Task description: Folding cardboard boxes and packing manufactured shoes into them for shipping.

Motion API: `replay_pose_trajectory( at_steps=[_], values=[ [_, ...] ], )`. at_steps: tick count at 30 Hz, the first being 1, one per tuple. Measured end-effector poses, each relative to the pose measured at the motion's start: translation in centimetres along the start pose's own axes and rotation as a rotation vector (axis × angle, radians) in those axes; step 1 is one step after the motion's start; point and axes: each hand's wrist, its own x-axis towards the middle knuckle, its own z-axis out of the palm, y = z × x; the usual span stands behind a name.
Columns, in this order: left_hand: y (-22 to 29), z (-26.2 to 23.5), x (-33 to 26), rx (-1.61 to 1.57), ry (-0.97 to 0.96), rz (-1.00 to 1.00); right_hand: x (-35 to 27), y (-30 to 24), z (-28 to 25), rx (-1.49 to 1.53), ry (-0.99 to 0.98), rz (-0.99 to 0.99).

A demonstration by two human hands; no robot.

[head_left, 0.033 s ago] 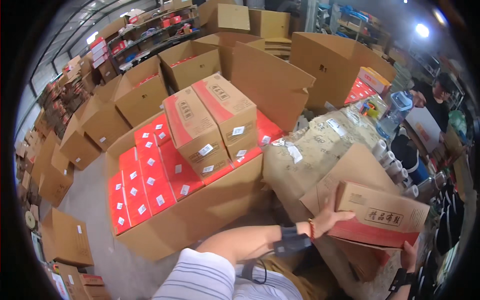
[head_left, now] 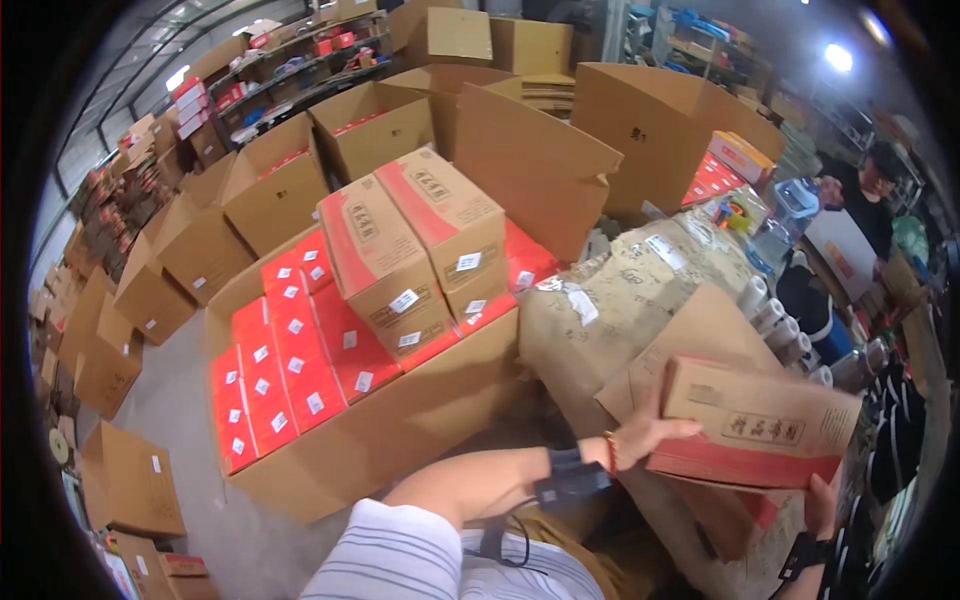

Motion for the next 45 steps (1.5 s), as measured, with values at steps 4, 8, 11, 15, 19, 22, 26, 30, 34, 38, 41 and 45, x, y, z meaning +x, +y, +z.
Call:
replay_pose_trajectory(
  at_steps=[4,8,11,15,19,22,26,30,34,38,41,45],
  values=[
    [4.8,-2.7,-0.6,-0.378,0.020,-0.238,2.8,-2.2,3.9,0.046,0.058,-0.120],
    [5.3,-5.1,-0.5,-0.404,0.257,-0.004,6.8,1.9,10.9,0.211,0.238,-0.175],
    [6.3,-7.1,2.6,-0.450,0.323,0.102,6.2,7.9,12.8,-0.969,0.312,-0.306],
    [5.2,-9.6,11.1,-0.354,0.515,0.138,5.3,5.6,15.7,-1.311,0.170,-0.419],
    [0.6,-16.5,19.2,-0.204,0.582,0.130,5.4,6.2,15.6,-1.246,0.300,-0.348],
    [-1.5,-18.6,24.9,-0.166,0.921,0.101,5.3,6.6,15.8,-1.219,0.274,-0.329],
    [-0.6,-22.3,29.5,0.072,0.905,0.150,6.0,5.4,16.6,-1.209,0.246,-0.329],
    [2.6,-25.2,28.2,0.021,0.645,-0.095,6.5,5.7,16.7,-1.156,0.226,-0.359],
    [1.2,-13.4,22.5,0.749,0.795,-0.199,5.6,6.5,13.6,-1.114,0.293,-0.288],
    [-2.8,-17.2,13.7,1.323,0.566,0.261,7.3,6.0,14.0,-0.987,0.256,-0.311],
    [-3.6,-15.7,11.1,1.032,0.340,0.485,12.4,3.5,10.5,-0.842,0.361,-0.403],
    [-4.0,-16.9,11.6,1.014,0.415,0.434,21.1,-4.1,9.6,-1.047,0.331,-0.564]
  ],
)
